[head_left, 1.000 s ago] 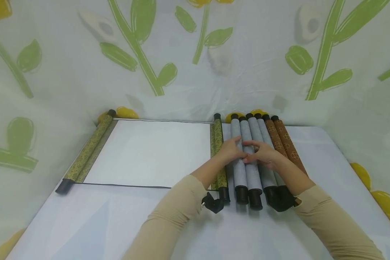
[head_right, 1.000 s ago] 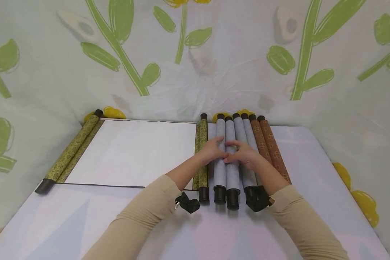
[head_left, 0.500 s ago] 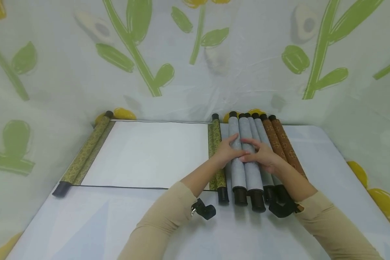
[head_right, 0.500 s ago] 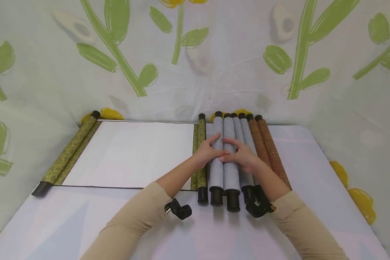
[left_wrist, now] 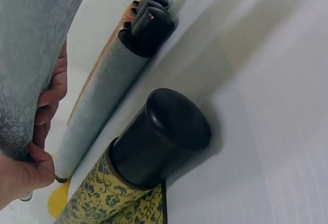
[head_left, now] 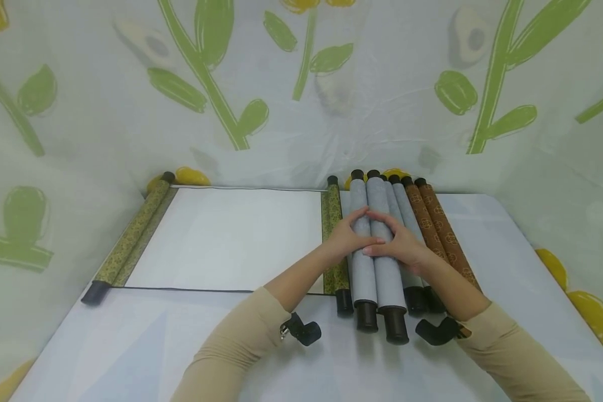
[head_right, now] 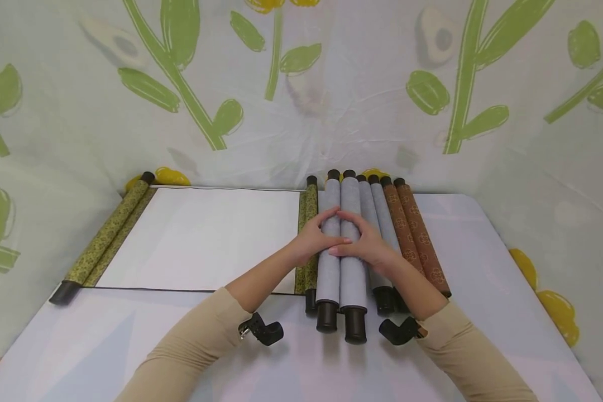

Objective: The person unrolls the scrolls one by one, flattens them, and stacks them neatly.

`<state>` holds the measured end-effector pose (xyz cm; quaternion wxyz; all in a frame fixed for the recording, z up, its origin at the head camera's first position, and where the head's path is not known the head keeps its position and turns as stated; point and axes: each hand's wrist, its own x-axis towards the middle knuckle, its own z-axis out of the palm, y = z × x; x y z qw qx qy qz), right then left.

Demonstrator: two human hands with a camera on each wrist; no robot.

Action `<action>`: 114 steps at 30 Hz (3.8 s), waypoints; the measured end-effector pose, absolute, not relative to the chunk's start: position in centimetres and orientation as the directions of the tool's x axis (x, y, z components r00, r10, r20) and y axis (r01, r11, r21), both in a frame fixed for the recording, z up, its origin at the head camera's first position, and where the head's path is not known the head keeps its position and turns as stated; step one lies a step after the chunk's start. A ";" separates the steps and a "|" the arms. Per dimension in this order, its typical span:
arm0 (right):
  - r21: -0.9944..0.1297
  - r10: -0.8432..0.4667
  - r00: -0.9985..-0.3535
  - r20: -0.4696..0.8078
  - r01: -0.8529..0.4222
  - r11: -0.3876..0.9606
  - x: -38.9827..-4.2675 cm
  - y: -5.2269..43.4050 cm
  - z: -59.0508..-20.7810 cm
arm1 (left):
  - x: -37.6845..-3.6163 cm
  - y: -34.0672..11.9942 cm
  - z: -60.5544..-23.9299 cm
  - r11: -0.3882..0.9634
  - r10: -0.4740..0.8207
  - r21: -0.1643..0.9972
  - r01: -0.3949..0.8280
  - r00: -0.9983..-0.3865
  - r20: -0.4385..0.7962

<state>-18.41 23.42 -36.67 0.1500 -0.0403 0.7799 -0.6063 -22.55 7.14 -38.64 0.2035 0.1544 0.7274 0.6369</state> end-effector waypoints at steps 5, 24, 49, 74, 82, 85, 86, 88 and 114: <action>-0.959 -0.266 -0.949 -0.167 0.094 0.266 -17.9 23.1 -36.3 | -22.3 6.6 -38.2 0.138 0.514 0.990 -0.029 -0.853 -0.096; -0.978 -0.284 -0.944 -0.170 0.126 0.167 -17.4 21.0 -35.4 | -22.2 3.1 -36.4 0.096 0.603 0.995 -0.014 -0.795 -0.069; -0.941 -0.069 -0.985 -0.158 0.129 0.313 -17.1 19.7 -35.7 | -21.8 1.7 -37.4 0.188 0.453 0.981 0.053 -0.891 -0.039; -0.921 -0.097 -0.986 -0.136 0.090 0.379 -17.2 20.5 -35.7 | -22.2 -0.5 -36.7 0.270 0.424 0.961 0.058 -0.903 -0.065; -0.892 -0.012 -0.990 -0.138 0.119 0.435 -17.5 20.0 -36.5 | -22.1 -0.4 -37.5 0.279 0.363 0.958 0.066 -0.931 -0.041; -0.886 -0.014 -0.992 -0.124 0.105 0.452 -17.4 19.9 -36.8 | -22.0 -0.5 -37.8 0.305 0.363 0.951 0.053 -0.930 -0.065; -0.885 -0.017 -0.992 -0.123 0.102 0.453 -17.4 19.9 -36.8 | -21.9 -0.5 -37.8 0.310 0.363 0.949 0.053 -0.929 -0.066; -0.884 -0.021 -0.992 -0.122 0.099 0.457 -17.4 19.9 -36.8 | -21.8 -0.6 -37.9 0.312 0.364 0.949 0.054 -0.929 -0.067; -0.914 -0.072 -0.994 -0.080 0.045 0.403 -17.8 20.7 -36.8 | -21.7 -1.9 -38.4 0.393 0.320 0.912 0.115 -0.947 -0.018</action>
